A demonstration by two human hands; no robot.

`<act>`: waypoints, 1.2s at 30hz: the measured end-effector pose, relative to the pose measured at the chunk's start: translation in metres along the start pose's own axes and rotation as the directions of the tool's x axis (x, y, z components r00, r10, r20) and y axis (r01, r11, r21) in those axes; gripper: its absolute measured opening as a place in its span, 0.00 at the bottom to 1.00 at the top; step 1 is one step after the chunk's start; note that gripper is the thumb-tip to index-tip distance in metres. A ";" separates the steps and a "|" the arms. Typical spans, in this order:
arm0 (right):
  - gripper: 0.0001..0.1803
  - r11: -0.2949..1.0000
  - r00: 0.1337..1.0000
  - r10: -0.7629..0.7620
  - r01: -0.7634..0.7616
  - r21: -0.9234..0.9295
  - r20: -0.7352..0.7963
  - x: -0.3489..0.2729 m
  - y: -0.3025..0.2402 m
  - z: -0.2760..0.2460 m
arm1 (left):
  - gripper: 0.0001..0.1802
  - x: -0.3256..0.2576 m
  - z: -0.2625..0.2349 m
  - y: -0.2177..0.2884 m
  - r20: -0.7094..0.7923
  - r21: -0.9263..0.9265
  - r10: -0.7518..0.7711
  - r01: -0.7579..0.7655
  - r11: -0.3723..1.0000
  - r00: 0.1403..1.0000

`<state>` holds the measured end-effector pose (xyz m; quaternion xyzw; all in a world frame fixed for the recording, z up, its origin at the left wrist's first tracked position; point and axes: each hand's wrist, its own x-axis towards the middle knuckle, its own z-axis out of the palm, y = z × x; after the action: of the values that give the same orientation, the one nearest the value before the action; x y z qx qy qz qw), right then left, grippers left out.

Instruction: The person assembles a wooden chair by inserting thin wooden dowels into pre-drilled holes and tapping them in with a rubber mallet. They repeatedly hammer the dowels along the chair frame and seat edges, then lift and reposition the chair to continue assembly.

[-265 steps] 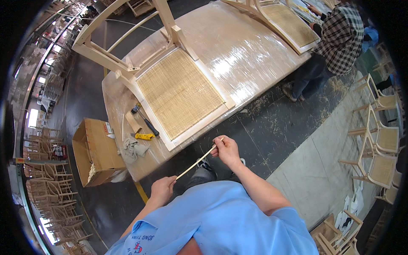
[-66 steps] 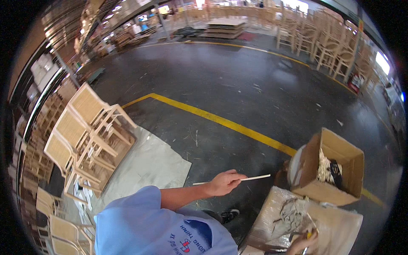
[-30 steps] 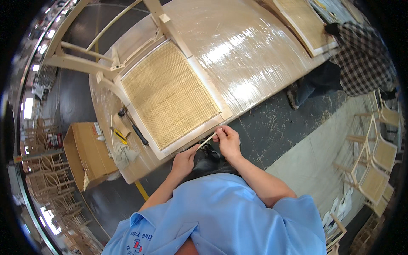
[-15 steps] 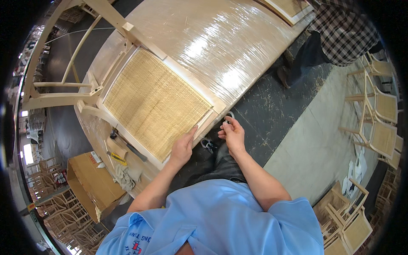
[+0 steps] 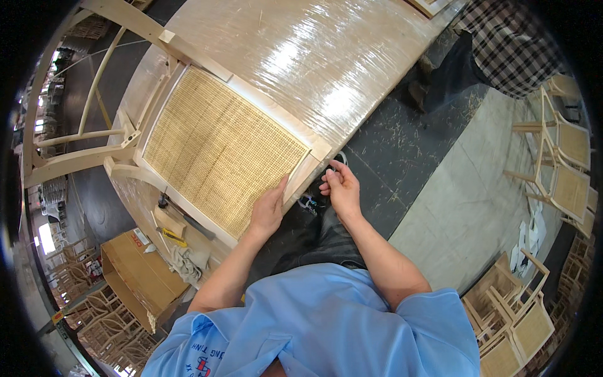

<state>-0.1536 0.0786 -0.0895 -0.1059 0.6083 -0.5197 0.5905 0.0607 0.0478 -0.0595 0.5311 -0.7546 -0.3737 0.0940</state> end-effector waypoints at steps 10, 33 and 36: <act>0.34 0.992 0.992 -0.122 0.122 0.020 -0.036 0.012 -0.002 0.024 | 0.35 0.003 -0.003 0.000 0.065 0.023 0.010 -0.012 1.000 0.998; 0.34 0.973 0.966 -0.219 0.206 -0.100 -0.134 0.036 -0.003 0.053 | 0.33 0.029 -0.009 0.022 0.101 0.272 0.007 -0.034 0.962 0.995; 0.34 0.980 0.973 -0.188 0.177 -0.089 -0.133 0.033 -0.010 0.055 | 0.35 0.034 -0.007 0.019 0.122 0.298 0.037 -0.072 0.952 0.992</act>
<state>-0.1223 0.0218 -0.0891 -0.1467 0.6556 -0.5543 0.4914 0.0359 0.0176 -0.0509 0.4957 -0.8213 -0.2815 -0.0213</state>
